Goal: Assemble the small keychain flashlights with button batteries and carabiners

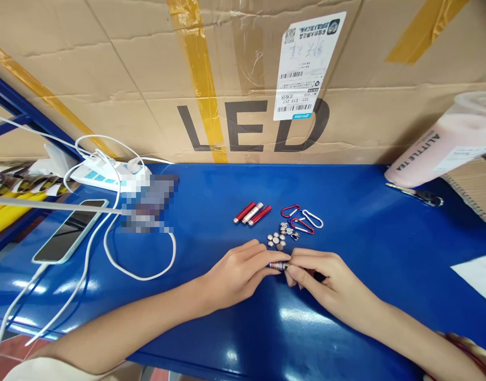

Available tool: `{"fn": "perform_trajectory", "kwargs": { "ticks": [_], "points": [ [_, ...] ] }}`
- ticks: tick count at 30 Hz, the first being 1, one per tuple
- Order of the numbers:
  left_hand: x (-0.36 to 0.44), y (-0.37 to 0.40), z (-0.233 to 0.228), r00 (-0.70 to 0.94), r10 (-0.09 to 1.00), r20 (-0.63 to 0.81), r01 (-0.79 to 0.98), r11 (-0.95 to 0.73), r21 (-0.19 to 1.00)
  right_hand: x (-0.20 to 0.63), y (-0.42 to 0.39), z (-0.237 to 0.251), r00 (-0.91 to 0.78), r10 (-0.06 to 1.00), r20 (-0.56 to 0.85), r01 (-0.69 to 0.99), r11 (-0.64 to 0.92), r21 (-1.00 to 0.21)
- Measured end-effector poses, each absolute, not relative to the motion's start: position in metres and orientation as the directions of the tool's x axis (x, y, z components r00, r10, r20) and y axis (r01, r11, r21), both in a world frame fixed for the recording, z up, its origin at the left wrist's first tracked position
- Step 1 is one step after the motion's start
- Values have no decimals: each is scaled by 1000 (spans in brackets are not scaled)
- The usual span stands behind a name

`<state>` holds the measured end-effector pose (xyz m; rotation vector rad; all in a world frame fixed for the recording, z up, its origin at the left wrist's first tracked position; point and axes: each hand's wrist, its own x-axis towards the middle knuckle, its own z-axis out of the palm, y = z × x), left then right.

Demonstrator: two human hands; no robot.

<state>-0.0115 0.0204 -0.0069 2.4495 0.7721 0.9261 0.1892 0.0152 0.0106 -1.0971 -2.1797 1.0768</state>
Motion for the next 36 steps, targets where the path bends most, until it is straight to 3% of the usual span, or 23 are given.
{"fn": "perform_trajectory", "kwargs": {
  "ticks": [21,25,30,36],
  "points": [
    [-12,20,-5,650,615,447,414,-779,470,185,15,13,-507,861,32,414,276,-868],
    [-12,19,-3,653,614,443,454,-786,420,187,16,12,-455,862,224,450,439,-778],
    [-12,19,-3,603,645,469,486,-764,425,191,16,7,-389,791,472,490,612,-621],
    [-11,19,-4,611,623,489,462,-782,418,197,16,7,-456,671,585,521,734,-435]
  ]
}}
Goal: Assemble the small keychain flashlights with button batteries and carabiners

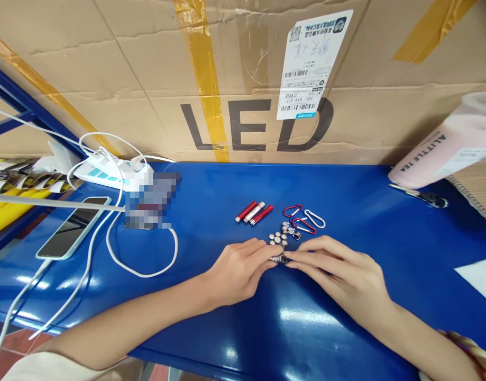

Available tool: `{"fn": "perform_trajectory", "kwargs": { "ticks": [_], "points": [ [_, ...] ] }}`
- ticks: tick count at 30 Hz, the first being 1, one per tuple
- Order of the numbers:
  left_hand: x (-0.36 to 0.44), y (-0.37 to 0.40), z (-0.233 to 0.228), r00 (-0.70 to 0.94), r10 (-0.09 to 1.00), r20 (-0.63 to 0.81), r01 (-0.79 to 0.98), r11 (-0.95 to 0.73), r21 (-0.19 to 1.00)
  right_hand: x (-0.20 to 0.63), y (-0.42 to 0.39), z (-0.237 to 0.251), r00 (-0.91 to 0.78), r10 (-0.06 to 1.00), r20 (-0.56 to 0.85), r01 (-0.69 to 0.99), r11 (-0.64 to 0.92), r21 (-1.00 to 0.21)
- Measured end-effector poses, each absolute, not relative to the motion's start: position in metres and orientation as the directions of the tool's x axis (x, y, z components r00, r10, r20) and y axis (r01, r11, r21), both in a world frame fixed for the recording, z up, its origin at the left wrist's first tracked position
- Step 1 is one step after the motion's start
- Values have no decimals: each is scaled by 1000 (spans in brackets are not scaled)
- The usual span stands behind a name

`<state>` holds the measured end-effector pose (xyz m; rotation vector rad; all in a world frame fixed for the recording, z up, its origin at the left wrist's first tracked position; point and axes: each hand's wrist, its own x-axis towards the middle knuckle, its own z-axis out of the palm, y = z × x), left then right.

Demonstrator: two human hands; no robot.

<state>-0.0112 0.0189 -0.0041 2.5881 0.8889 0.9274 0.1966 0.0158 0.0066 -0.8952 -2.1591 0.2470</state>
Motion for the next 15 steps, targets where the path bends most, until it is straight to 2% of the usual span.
{"fn": "perform_trajectory", "kwargs": {
  "ticks": [4,10,15],
  "points": [
    [-11,19,-5,650,621,437,450,-779,437,202,18,3,-521,628,578,514,771,-375],
    [-13,20,-4,692,654,305,439,-717,542,203,22,0,-557,604,569,468,795,-386],
    [-14,21,-3,700,669,249,455,-687,567,201,21,0,-559,575,597,471,813,-343]
  ]
}}
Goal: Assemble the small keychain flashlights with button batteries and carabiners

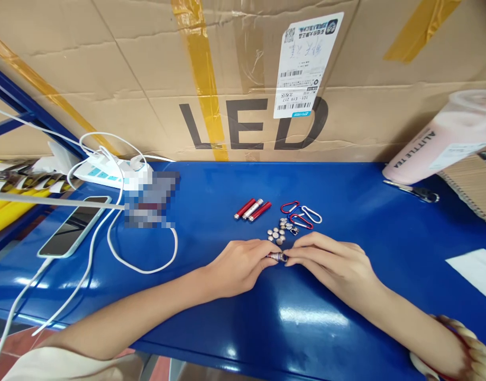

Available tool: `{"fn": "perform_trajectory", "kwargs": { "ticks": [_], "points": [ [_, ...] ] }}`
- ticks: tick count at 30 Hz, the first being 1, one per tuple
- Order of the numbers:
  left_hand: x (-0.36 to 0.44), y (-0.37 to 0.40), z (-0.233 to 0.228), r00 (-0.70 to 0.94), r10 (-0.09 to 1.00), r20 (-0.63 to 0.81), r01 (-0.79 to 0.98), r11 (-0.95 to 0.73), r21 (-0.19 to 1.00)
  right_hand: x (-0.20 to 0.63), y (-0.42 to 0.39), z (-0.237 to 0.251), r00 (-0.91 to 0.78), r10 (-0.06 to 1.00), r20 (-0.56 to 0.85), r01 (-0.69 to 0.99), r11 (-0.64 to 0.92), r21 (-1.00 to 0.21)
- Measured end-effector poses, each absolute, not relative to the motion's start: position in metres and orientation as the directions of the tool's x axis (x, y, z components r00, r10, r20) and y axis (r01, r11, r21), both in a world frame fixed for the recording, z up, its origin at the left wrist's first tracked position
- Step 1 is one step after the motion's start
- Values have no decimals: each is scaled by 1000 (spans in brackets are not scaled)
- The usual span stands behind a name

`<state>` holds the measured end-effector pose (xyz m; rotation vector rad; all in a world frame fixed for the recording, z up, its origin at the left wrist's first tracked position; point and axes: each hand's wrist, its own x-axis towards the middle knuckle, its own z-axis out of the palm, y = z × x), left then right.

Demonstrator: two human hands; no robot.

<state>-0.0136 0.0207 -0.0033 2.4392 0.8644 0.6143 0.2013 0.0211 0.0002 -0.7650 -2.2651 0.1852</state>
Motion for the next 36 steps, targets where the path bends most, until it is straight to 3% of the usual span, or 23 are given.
{"fn": "perform_trajectory", "kwargs": {
  "ticks": [3,10,14,24,29,33,36],
  "points": [
    [-13,21,-5,709,662,243,460,-696,551,200,21,0,-554,590,588,462,805,-372],
    [-13,17,-7,739,640,209,504,-731,460,195,21,2,-523,717,461,365,677,-639],
    [-13,14,-8,719,636,281,492,-751,441,191,21,1,-469,792,391,367,577,-730],
    [-11,14,-8,715,545,437,471,-838,275,181,14,6,-346,936,-70,329,51,-943],
    [-12,13,-7,696,568,439,434,-820,372,182,17,10,-411,864,-293,276,-188,-942],
    [-11,13,-4,675,620,399,409,-765,497,185,21,9,-448,827,-341,254,-248,-935],
    [-11,13,-2,675,632,380,410,-750,519,186,21,11,-451,824,-344,251,-253,-935]
  ]
}}
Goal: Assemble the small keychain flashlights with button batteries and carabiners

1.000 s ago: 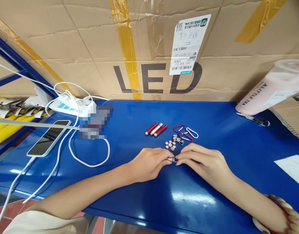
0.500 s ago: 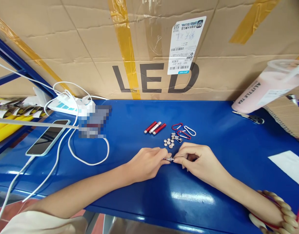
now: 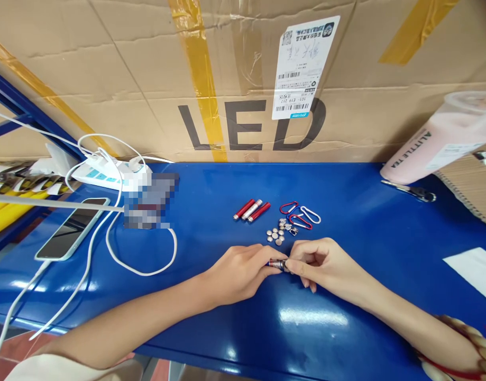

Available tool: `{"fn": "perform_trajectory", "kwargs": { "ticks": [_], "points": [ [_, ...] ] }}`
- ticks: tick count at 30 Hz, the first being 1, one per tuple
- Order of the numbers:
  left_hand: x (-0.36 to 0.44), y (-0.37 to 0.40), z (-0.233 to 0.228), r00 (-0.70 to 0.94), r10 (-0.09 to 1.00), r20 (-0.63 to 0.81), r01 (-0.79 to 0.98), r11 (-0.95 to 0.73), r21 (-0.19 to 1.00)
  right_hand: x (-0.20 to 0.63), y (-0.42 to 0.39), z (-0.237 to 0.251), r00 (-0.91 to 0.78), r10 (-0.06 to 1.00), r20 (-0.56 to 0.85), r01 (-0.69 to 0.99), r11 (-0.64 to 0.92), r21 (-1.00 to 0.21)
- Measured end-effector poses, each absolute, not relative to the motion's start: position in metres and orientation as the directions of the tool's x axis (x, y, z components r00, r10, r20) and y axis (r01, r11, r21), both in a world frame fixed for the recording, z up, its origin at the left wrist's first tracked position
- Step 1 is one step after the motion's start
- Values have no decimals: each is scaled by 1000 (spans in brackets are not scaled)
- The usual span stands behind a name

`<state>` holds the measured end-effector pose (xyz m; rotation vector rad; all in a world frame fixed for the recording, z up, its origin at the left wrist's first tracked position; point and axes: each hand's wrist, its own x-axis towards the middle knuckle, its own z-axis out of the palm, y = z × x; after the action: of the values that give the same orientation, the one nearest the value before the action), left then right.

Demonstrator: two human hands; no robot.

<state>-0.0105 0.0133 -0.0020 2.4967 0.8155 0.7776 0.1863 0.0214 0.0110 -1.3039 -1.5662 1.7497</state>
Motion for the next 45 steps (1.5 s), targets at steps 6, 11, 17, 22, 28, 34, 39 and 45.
{"fn": "perform_trajectory", "kwargs": {
  "ticks": [6,11,17,22,28,34,39,45],
  "points": [
    [-9,14,-2,649,651,395,439,-744,504,186,21,17,-379,903,-202,284,-94,-954],
    [-9,14,-3,609,691,389,472,-710,522,185,19,15,-315,949,-21,317,85,-944],
    [-9,14,-4,611,706,358,488,-692,532,186,18,13,-324,939,112,326,222,-919],
    [-9,14,-2,598,719,354,515,-683,518,192,22,11,-328,935,136,336,250,-908],
    [-11,12,1,590,720,366,501,-682,533,213,37,7,-370,791,487,651,595,-471],
    [-13,11,3,582,715,387,524,-694,494,224,48,-3,-448,748,489,771,601,-213],
    [-14,9,1,583,692,426,537,-722,437,223,51,-5,-456,781,428,783,580,-225],
    [-13,7,1,596,672,439,555,-740,379,213,51,0,-439,773,458,764,590,-262]
  ]
}}
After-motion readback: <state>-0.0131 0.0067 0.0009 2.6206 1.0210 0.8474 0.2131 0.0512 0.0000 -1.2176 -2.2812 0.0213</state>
